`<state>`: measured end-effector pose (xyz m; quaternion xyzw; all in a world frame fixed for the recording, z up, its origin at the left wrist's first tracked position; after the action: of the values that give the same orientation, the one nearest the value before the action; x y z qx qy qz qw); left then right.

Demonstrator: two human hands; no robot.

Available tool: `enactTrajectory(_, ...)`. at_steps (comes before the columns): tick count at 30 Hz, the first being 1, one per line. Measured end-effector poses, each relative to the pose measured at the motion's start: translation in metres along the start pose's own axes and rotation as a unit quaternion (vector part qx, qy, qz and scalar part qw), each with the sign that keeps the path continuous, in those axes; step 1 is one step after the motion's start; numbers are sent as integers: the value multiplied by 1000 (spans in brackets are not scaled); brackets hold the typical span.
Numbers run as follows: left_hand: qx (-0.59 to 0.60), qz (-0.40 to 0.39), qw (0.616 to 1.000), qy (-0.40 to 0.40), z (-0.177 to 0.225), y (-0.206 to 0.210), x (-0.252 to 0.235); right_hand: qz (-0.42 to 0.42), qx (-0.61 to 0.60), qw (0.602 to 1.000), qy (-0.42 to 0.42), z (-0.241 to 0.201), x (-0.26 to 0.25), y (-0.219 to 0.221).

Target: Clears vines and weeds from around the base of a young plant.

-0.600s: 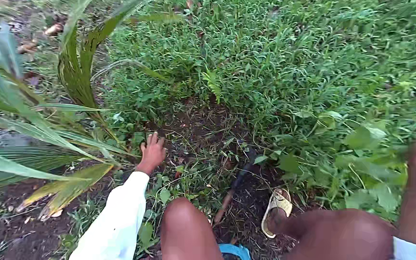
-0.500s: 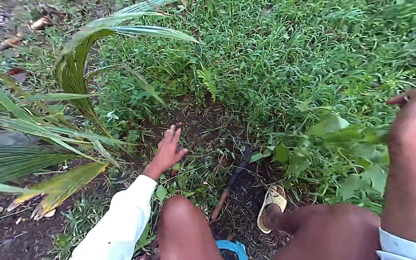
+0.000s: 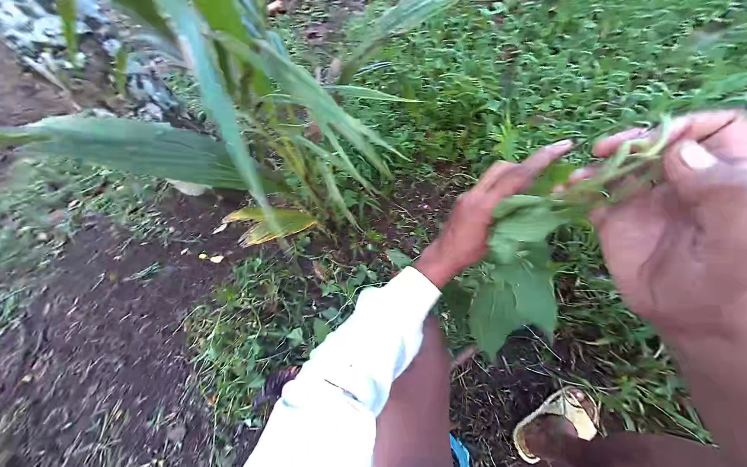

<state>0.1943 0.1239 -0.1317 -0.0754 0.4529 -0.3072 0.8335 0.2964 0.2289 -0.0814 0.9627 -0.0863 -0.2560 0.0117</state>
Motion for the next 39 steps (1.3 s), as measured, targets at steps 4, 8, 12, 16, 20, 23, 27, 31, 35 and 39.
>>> enactTrajectory(4, -185, -42, 980, -68, -20, -118, 47, -47, 110, 975, 186, 56, 45, -40)
enactTrajectory(8, -374, -150, 899, -174, -17, -232, 102, 16, 155, 910, 384, 113, 100, -103)
enactTrajectory(12, -455, -191, 832, -252, -10, -308, 147, 86, 165, 871, 454, 141, 128, -133)
enactTrajectory(16, -457, -195, 795, -349, -44, -306, 179, 82, 171, 863, 468, 167, 131, -134)
enactTrajectory(20, -304, -316, 762, -476, -130, -178, 210, -24, 261, 865, 428, 181, 126, -124)
enactTrajectory(23, -210, -435, 765, -425, -183, -29, 226, -82, 346, 854, 381, 182, 122, -116)
enactTrajectory(27, -162, -535, 772, -304, -235, 139, 260, -137, 386, 837, 364, 192, 125, -111)
enactTrajectory(31, -196, -550, 708, -396, -295, 198, 272, -174, 402, 832, 342, 200, 130, -113)
enactTrajectory(35, -197, -575, 623, -492, -313, 193, 294, -196, 417, 825, 326, 203, 136, -113)
enactTrajectory(39, -216, -618, 607, -451, -292, 196, 330, -230, 414, 818, 325, 203, 141, -110)
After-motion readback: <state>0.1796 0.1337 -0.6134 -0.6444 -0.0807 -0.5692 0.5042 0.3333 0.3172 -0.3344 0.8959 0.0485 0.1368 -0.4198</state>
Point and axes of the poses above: each hand's wrist, its own x-axis away from the middle knuckle, its own y-axis out of the palm, z = x × y, the point moved 5 cm from there along -x, towards the middle knuckle, and after that the axes turned 7 degrees about -z, right-handed, at the moved point
